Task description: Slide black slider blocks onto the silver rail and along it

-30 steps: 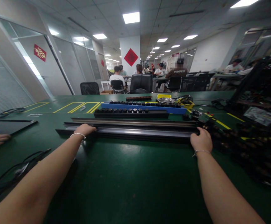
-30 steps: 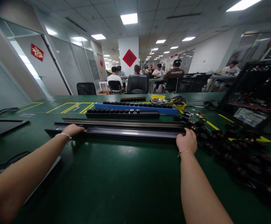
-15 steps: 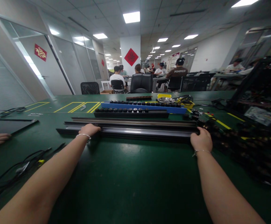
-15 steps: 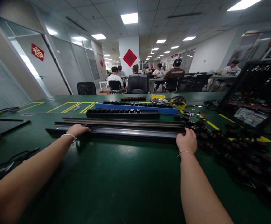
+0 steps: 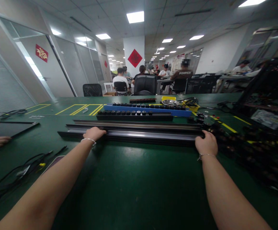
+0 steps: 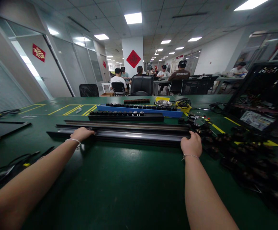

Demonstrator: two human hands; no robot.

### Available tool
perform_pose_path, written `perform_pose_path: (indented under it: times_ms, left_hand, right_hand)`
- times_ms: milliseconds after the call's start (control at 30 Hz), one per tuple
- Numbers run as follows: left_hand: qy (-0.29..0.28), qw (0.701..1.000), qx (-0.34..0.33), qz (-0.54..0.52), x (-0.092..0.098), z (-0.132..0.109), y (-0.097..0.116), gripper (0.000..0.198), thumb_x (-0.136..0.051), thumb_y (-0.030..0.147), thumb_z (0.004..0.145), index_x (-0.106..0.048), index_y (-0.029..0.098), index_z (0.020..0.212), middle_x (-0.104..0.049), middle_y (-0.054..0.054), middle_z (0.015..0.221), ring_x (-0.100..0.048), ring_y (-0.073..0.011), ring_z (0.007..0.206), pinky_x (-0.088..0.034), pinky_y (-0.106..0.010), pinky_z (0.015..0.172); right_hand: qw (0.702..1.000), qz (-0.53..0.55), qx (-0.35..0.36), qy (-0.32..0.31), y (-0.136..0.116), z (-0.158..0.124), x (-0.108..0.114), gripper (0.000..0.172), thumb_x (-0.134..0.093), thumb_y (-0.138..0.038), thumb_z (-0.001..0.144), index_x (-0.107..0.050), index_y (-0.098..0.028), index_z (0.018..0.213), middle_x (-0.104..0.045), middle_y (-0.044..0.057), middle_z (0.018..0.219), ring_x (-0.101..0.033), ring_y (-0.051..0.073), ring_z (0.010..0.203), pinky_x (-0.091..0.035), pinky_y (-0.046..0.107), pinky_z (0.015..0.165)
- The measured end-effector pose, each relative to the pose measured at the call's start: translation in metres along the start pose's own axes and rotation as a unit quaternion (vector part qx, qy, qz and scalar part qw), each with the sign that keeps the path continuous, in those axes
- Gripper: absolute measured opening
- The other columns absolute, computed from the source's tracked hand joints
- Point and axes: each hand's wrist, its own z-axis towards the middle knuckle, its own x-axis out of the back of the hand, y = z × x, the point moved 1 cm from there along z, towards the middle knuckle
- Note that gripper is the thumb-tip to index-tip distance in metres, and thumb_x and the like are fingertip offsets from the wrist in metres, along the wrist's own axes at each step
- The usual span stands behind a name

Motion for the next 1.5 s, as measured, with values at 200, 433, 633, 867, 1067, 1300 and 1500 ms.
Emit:
perform_pose_path:
  times_ms: [200, 433, 633, 867, 1067, 1300, 1500]
  left_hand:
    - [0.040, 0.999, 0.030, -0.019, -0.002, -0.019, 0.010, 0.062, -0.058, 0.056, 0.061, -0.064, 0.012, 0.105, -0.061, -0.022, 0.115, -0.052, -0.0400, 0.112, -0.044, -0.047, 0.083]
    - [0.108, 0.992, 0.047, -0.042, -0.012, -0.034, 0.016, 0.060, -0.053, 0.051, 0.065, -0.061, 0.008, 0.106, -0.059, -0.023, 0.116, -0.048, -0.0376, 0.115, -0.039, -0.048, 0.091]
    - [0.159, 0.981, 0.051, -0.098, -0.019, -0.042, 0.018, 0.052, -0.053, 0.047, 0.067, -0.059, 0.015, 0.108, -0.059, -0.018, 0.117, -0.046, -0.0351, 0.116, -0.038, -0.048, 0.092]
    - [0.183, 0.973, 0.043, -0.131, -0.021, -0.045, 0.017, 0.052, -0.057, 0.046, 0.066, -0.054, 0.018, 0.110, -0.061, -0.015, 0.114, -0.049, -0.0333, 0.114, -0.035, -0.047, 0.095]
    - [0.186, 0.974, 0.033, -0.124, -0.023, -0.048, 0.021, 0.050, -0.056, 0.045, 0.067, -0.053, 0.019, 0.109, -0.063, -0.014, 0.110, -0.051, -0.0317, 0.112, -0.033, -0.045, 0.096]
    - [0.183, 0.976, 0.022, -0.115, -0.024, -0.053, 0.027, 0.047, -0.055, 0.045, 0.068, -0.053, 0.019, 0.107, -0.063, -0.013, 0.109, -0.051, -0.0311, 0.112, -0.032, -0.043, 0.096]
    - [0.182, 0.977, 0.008, -0.107, -0.025, -0.057, 0.032, 0.046, -0.055, 0.046, 0.068, -0.054, 0.019, 0.106, -0.064, -0.013, 0.107, -0.053, -0.0313, 0.110, -0.032, -0.043, 0.096]
  right_hand:
    - [1.000, -0.005, -0.003, -0.004, -0.002, 0.000, 0.002, 0.052, -0.047, -0.021, 0.074, -0.055, -0.013, 0.124, -0.048, 0.014, 0.133, -0.044, 0.027, 0.123, -0.033, 0.041, 0.106]
    - [1.000, -0.006, -0.001, -0.002, -0.002, 0.000, 0.002, 0.052, -0.047, -0.020, 0.073, -0.056, -0.014, 0.124, -0.049, 0.013, 0.132, -0.044, 0.026, 0.123, -0.033, 0.040, 0.106]
    - [1.000, -0.018, -0.008, -0.009, -0.002, 0.001, 0.003, 0.052, -0.046, -0.023, 0.073, -0.055, -0.015, 0.124, -0.048, 0.012, 0.133, -0.045, 0.026, 0.122, -0.034, 0.041, 0.105]
    - [1.000, -0.012, 0.013, 0.007, 0.001, 0.001, 0.001, 0.051, -0.046, -0.022, 0.073, -0.056, -0.015, 0.122, -0.051, 0.013, 0.129, -0.045, 0.025, 0.122, -0.034, 0.041, 0.104]
    - [1.000, -0.030, 0.006, -0.007, 0.001, 0.001, 0.002, 0.051, -0.045, -0.025, 0.075, -0.055, -0.014, 0.124, -0.048, 0.014, 0.132, -0.043, 0.025, 0.124, -0.032, 0.037, 0.105]
    - [0.999, -0.040, -0.014, -0.018, -0.003, 0.001, 0.003, 0.051, -0.044, -0.025, 0.076, -0.053, -0.016, 0.125, -0.047, 0.012, 0.134, -0.042, 0.023, 0.125, -0.030, 0.034, 0.107]
    - [0.999, -0.030, -0.007, -0.027, -0.003, 0.001, 0.005, 0.051, -0.044, -0.027, 0.075, -0.053, -0.015, 0.124, -0.046, 0.013, 0.135, -0.041, 0.024, 0.125, -0.029, 0.032, 0.106]
